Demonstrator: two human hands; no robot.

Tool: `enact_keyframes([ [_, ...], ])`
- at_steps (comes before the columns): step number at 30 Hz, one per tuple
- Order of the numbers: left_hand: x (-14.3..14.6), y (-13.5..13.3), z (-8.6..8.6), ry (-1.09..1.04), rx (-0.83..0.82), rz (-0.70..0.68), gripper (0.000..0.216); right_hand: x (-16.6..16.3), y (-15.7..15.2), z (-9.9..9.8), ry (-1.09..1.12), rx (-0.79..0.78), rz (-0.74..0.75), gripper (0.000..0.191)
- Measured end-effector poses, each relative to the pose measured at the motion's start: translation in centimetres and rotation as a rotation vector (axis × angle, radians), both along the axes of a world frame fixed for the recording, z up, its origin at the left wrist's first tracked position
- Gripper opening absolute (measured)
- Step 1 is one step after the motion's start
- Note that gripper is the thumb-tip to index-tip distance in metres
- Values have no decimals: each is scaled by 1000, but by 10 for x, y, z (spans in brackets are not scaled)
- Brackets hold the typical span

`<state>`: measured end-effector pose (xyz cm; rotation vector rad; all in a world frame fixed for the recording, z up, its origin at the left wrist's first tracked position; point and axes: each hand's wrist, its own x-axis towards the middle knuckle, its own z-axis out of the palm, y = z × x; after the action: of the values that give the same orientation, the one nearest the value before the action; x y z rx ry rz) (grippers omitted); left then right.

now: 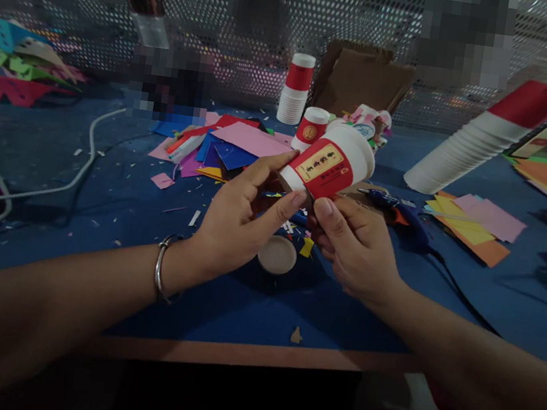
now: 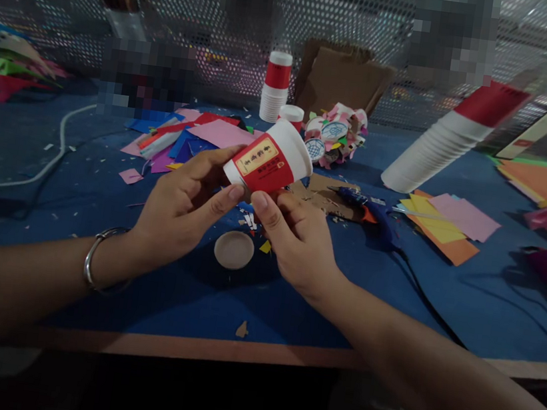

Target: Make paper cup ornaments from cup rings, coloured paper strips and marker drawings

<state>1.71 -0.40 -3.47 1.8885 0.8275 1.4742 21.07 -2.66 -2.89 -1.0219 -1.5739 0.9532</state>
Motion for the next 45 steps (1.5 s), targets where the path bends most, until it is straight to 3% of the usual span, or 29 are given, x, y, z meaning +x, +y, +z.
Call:
enact_keyframes([
  [26, 0, -2, 5, 101, 149, 91, 42, -2, 0, 3, -26, 31, -14, 51],
  [36, 4, 0, -1, 3, 51, 57, 42, -4, 0, 6, -16, 37, -9, 55],
  [45, 1, -5, 2, 131, 157, 111, 41, -4, -2, 6, -32, 56, -17, 53],
])
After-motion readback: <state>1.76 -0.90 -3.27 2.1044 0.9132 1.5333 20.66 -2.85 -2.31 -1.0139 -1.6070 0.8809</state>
